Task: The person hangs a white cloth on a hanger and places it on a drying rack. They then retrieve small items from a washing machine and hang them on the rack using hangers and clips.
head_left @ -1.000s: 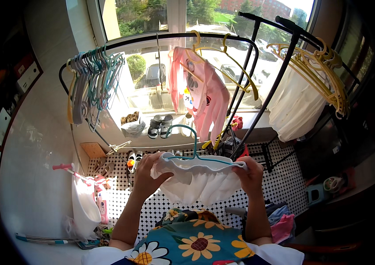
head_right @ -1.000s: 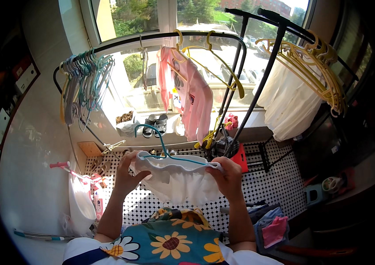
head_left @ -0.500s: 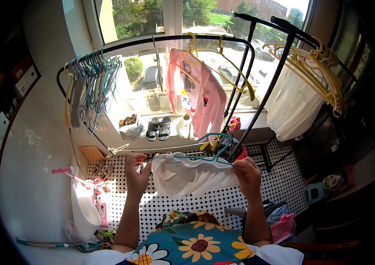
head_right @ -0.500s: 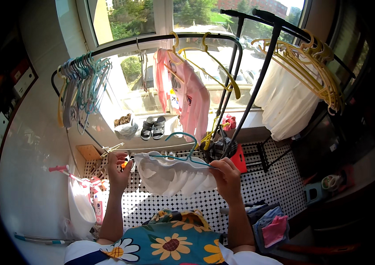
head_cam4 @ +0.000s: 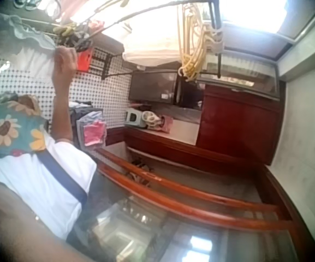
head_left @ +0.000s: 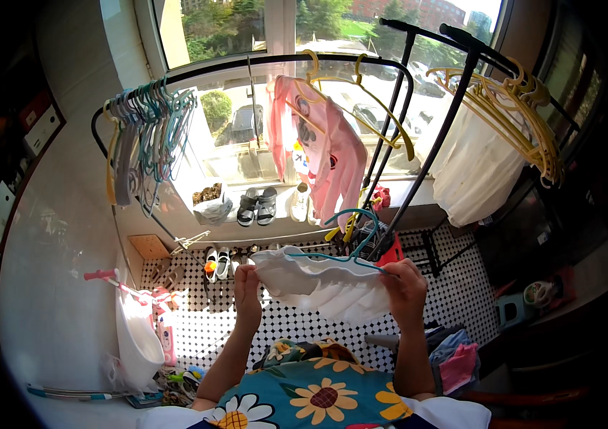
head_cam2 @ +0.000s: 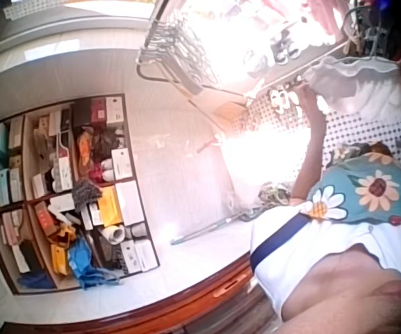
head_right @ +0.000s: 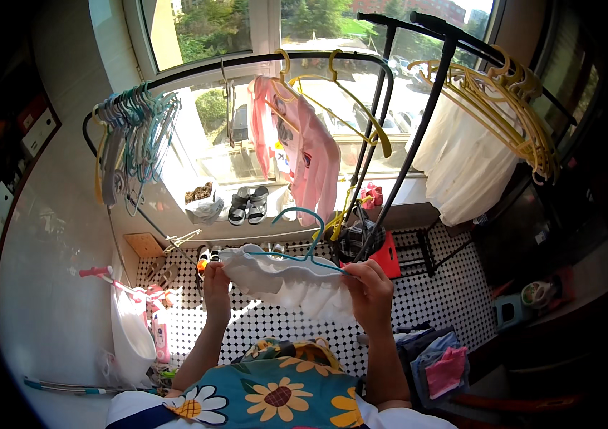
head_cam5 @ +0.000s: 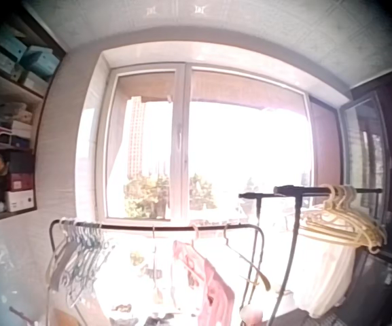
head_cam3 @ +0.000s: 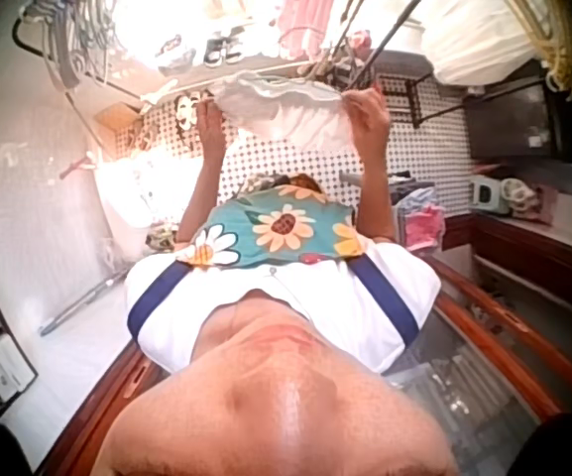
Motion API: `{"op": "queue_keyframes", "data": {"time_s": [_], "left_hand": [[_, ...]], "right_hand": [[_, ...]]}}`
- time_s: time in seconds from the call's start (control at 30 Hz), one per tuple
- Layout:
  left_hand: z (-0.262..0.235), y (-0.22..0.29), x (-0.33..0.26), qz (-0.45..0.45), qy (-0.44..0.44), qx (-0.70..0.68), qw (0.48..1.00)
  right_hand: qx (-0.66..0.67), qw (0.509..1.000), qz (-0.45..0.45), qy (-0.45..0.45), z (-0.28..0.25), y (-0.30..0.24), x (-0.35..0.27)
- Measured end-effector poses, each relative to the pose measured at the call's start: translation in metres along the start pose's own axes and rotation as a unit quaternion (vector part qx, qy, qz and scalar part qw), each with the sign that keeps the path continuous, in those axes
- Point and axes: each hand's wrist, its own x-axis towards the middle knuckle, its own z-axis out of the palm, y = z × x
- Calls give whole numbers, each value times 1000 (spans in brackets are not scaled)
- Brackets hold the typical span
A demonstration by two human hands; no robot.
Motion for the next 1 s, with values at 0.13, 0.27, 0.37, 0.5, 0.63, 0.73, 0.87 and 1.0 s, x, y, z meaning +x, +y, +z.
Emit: {"op": "queue_keyframes", "data": {"time_s": [0.13,0.27,0.37,0.5,0.63,0.73,0.87,1.0], "left_hand": [[5,-1,-1,86,-8,109,990],[8,10,5,175,15,140,974],[5,25,2,172,-9,146,974],[4,35,-9,219,-3,326,920],[1,25,-1,207,5,187,960],[-4,12,13,199,25,152,968],[-12,2,8,0,-86,18,996],[-26,-11,3,7,-109,223,969]], "right_hand": [[1,1000,14,-4,-2,-1,-1],[14,999,28,2,-2,-2,-2],[22,1000,17,1,-2,-1,-1],[-1,1000,24,3,-1,-1,-1],[-11,1000,8,5,-2,-6,-3],[-20,1000,-18,-5,-5,-11,-3],[3,1000,-24,-9,-14,-14,1],[-4,1000,-17,26,-21,-15,1]]}}
